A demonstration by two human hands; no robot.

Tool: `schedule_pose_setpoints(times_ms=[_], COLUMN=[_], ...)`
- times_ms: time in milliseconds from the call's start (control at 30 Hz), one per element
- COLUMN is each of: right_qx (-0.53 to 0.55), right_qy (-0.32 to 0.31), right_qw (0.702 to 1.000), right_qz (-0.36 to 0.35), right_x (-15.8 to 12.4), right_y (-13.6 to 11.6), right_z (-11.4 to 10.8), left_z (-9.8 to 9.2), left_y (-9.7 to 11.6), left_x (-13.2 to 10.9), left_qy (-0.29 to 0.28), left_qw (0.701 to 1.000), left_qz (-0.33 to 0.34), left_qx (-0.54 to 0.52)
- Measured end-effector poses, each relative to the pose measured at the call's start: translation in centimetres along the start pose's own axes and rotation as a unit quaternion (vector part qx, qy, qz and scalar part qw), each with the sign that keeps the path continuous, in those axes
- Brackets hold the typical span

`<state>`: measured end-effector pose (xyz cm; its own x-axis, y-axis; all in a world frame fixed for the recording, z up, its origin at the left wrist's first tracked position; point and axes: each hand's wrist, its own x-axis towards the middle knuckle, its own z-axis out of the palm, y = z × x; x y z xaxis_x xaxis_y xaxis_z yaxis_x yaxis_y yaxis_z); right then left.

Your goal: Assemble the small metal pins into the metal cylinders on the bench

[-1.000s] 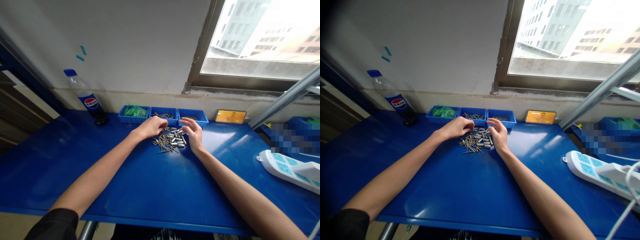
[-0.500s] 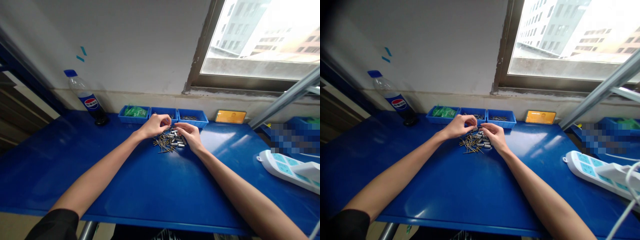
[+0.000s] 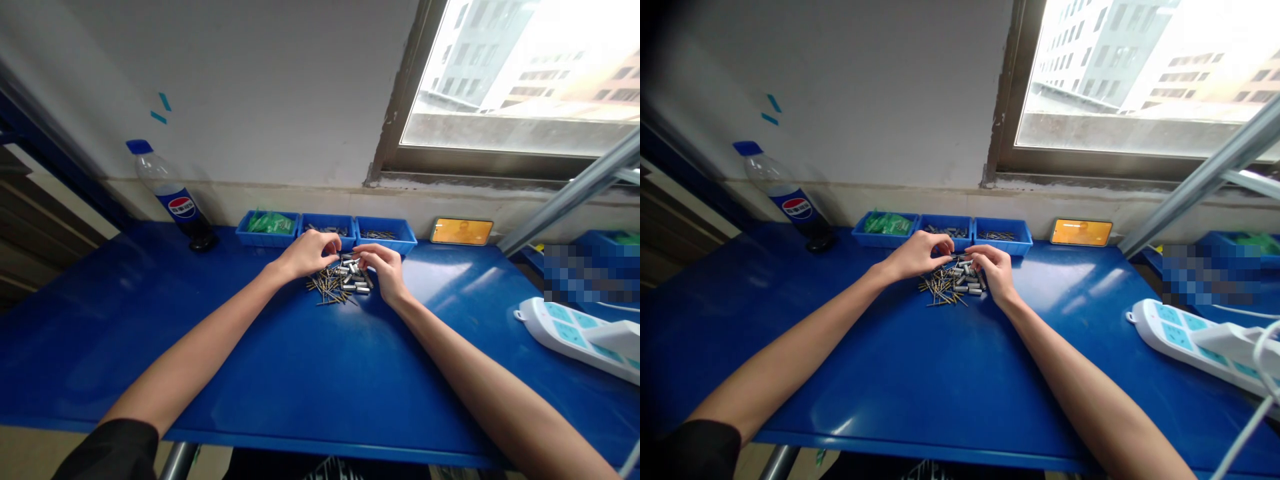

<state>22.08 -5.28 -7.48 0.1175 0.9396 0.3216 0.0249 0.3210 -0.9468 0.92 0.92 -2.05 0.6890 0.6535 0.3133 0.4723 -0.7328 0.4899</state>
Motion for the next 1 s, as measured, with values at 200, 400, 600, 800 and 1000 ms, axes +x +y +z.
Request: schedule_pose_setpoints(times_ms=[200, 400, 600, 800, 1000], right_qx=[0.028, -0.004, 0.002, -0.003, 0.016], right_qy=[0.112, 0.089, 0.079, 0.074, 0.072], right_qw=[0.993, 0.996, 0.997, 0.997, 0.997], right_qz=[-0.008, 0.001, 0.004, 0.006, 0.012], right_x=[0.1, 0.2, 0.2, 0.2, 0.1], right_y=[0.1, 0.3, 0.5, 0.3, -0.2], right_z=[-0.1, -0.3, -0.3, -0.2, 0.1], left_z=[0.1, 0.6, 0.4, -0.1, -0.8], left_y=[-0.9, -0.7, -1.0, -1.0, -0.2], left_x=[-0.3, -0.3, -0.2, 0.0, 0.1], left_qy=[-0.065, -0.084, -0.083, -0.058, -0.027], left_qw=[0.993, 0.99, 0.991, 0.993, 0.999], left_qz=[-0.033, -0.033, 0.013, 0.028, 0.032], left_qx=[0.093, 0.109, 0.103, 0.096, 0.027])
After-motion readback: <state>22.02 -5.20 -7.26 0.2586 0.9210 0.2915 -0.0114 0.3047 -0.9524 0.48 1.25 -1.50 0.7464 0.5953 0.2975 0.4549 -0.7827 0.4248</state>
